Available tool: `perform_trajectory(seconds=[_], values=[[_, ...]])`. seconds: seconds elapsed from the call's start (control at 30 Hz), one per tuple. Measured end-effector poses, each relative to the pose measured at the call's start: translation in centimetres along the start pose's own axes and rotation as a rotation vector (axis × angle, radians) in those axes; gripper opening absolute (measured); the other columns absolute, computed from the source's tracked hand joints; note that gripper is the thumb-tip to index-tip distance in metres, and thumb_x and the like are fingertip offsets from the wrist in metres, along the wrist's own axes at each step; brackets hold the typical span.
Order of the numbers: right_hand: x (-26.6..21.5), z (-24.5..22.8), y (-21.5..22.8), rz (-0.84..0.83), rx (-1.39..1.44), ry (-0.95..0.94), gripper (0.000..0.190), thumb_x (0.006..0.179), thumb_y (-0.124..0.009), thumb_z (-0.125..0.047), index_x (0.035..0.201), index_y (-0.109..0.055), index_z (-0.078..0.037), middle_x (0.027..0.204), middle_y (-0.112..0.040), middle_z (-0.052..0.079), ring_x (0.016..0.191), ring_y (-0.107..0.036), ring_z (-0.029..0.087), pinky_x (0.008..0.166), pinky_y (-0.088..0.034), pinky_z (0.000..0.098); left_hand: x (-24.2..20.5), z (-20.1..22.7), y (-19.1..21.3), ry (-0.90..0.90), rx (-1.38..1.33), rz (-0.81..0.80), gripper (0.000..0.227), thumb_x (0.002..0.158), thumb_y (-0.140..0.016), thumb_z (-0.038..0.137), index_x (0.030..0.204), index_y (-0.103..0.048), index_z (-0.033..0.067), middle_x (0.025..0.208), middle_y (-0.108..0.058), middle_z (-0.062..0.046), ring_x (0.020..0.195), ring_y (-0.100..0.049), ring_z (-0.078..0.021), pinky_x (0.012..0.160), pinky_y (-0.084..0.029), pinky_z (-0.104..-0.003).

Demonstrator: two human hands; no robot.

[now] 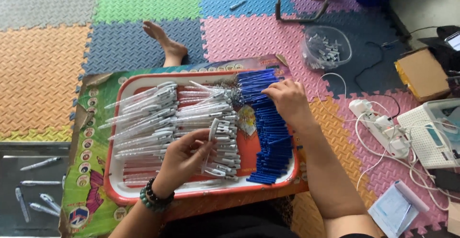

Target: Assembling ballpoint pens by manually inserting ink refills into pen barrels.

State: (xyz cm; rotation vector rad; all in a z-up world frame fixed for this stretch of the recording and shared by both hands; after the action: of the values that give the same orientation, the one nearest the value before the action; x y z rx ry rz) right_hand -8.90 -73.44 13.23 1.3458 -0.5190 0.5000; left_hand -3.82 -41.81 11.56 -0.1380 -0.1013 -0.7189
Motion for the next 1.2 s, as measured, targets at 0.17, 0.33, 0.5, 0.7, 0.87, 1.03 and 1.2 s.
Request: perform_trajectory(seconds=[0.17,0.33,0.5,0.7,0.87,1.03,1.2], values=[[-1.8,2.1,-3.7,-0.116,0.015,-0.060,0.012,0.099,-0.081,-0.042,0.110,-0.081,-0.036,0.111,-0.076,-0.011,0.114,-0.068,0.019,0.092,-0.054,0.0394,-0.1,-0.6,-0.1,0.002,-0.017,0.001,0.037,0.103,-0.075,0.004,0.139,-0.077,-0.0034,0.108,-0.085,-0.018,0.086,-0.085,-0.0254,0.073,-0.075,-0.045],[-2.0,2.4,-4.0,-0.103,0.006,-0.077,0.010,0.100,-0.082,-0.045,0.103,-0.079,-0.037,0.105,-0.072,-0.011,0.112,-0.067,0.018,0.090,-0.052,0.0373,-0.1,-0.6,0.0,0.016,-0.019,-0.004,0.037,0.103,-0.075,0.003,0.139,-0.078,-0.0029,0.107,-0.085,-0.019,0.086,-0.085,-0.0266,0.073,-0.075,-0.046],[-0.5,2.4,0.6,-0.065,0.714,-0.346,0.012,0.096,-0.094,-0.028,0.104,-0.086,-0.025,0.097,-0.081,-0.002,0.100,-0.075,0.021,0.089,-0.058,0.0356,-0.1,-1.2,0.0,0.051,-0.037,-0.017,0.038,0.103,-0.075,0.004,0.141,-0.077,-0.0015,0.109,-0.084,-0.020,0.087,-0.085,-0.0282,0.075,-0.074,-0.047],[-0.4,2.5,3.8,0.223,1.209,-0.573,0.004,0.108,-0.083,-0.010,0.110,-0.082,-0.008,0.102,-0.084,0.012,0.092,-0.079,0.016,0.085,-0.064,0.0299,0.1,-1.1,-0.3,0.066,-0.007,-0.049,0.038,0.104,-0.075,0.006,0.141,-0.078,-0.0004,0.109,-0.084,-0.020,0.087,-0.085,-0.0283,0.075,-0.075,-0.046],[0.0,1.4,5.2,0.343,1.490,-0.669,0.008,0.114,-0.074,-0.010,0.117,-0.072,-0.003,0.104,-0.081,0.022,0.082,-0.083,0.027,0.075,-0.071,0.0367,0.1,-0.9,-0.8,0.045,0.025,-0.074,0.035,0.104,-0.075,0.006,0.138,-0.080,0.0007,0.104,-0.085,-0.018,0.082,-0.084,-0.0253,0.071,-0.073,-0.042],[1.0,-1.2,5.0,0.317,1.592,-0.678,0.012,0.114,-0.074,-0.011,0.119,-0.068,-0.001,0.102,-0.080,0.022,0.081,-0.082,0.027,0.068,-0.071,0.0351,0.1,0.3,-1.3,0.023,0.057,-0.103,0.034,0.104,-0.075,0.005,0.137,-0.080,0.0012,0.087,-0.083,-0.015,0.071,-0.080,-0.0213,0.064,-0.069,-0.036],[1.8,-2.0,4.9,0.300,1.503,-0.606,0.011,0.113,-0.073,-0.012,0.119,-0.073,-0.002,0.106,-0.081,0.024,0.085,-0.084,0.031,0.076,-0.074,0.0436,0.3,0.1,-1.2,0.003,0.057,-0.112,0.032,0.103,-0.076,0.005,0.135,-0.082,0.0031,0.088,-0.084,-0.016,0.069,-0.079,-0.0205,0.063,-0.067,-0.035]])
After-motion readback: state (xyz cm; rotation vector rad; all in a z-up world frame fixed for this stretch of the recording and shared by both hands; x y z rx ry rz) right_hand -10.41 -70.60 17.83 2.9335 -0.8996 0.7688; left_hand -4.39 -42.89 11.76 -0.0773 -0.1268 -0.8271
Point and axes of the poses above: each hand's wrist, its own x-axis towards the middle knuckle, its own y-axis out of the back of the hand, z = x × y, the point moved 8 cm from there along x, towards the middle knuckle
